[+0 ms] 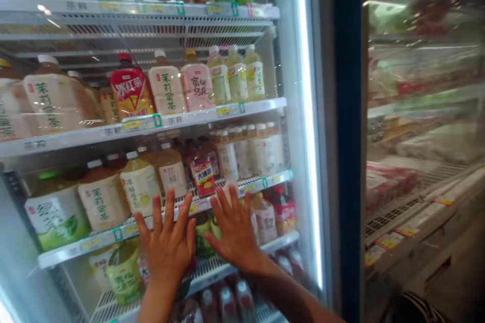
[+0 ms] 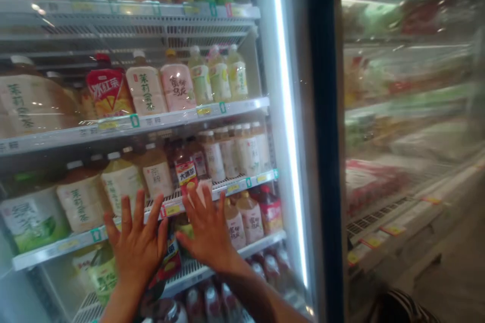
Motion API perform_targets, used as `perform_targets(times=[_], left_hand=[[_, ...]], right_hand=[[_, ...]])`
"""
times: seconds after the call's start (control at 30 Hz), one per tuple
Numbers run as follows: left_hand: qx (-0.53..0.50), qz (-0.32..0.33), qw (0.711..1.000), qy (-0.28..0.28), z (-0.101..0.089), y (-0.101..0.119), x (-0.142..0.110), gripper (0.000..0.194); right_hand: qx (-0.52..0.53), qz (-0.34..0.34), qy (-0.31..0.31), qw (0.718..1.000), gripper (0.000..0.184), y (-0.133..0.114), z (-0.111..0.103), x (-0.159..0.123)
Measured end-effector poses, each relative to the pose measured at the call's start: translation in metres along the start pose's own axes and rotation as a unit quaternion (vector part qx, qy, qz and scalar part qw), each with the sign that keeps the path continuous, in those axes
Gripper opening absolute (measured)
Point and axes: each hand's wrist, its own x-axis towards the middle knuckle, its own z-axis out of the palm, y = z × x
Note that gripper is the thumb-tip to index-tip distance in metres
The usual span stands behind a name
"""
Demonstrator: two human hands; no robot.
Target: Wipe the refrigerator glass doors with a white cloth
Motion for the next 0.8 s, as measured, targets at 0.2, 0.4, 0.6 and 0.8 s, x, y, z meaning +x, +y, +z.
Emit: perform_targets(times=[0.2, 0.4, 0.6, 0.8], left_hand=[[0.007, -0.044, 0.998, -0.037, -0.004, -0.013, -0.086, 0.083], [0.001, -0.106, 0.993, -0.057, -0.008, -0.021, -0.130, 0.088], [-0.023, -0.191, 0.980, -0.045, -0.025, -0.047, -0.137, 0.086], [-0.035, -0.208, 0.977, -0.020, -0.032, -0.050, -0.132, 0.088]], right_hand=[[0.024, 0.020, -0.011, 0.999, 0.092, -0.053, 0.005, -0.002], [0.042, 0.070, -0.032, 0.996, 0.098, -0.079, 0.011, -0.007], [0.014, 0.045, -0.010, 0.999, 0.095, -0.122, 0.025, -0.049], [0.034, 0.056, -0.012, 0.998, 0.092, -0.130, 0.022, -0.004]])
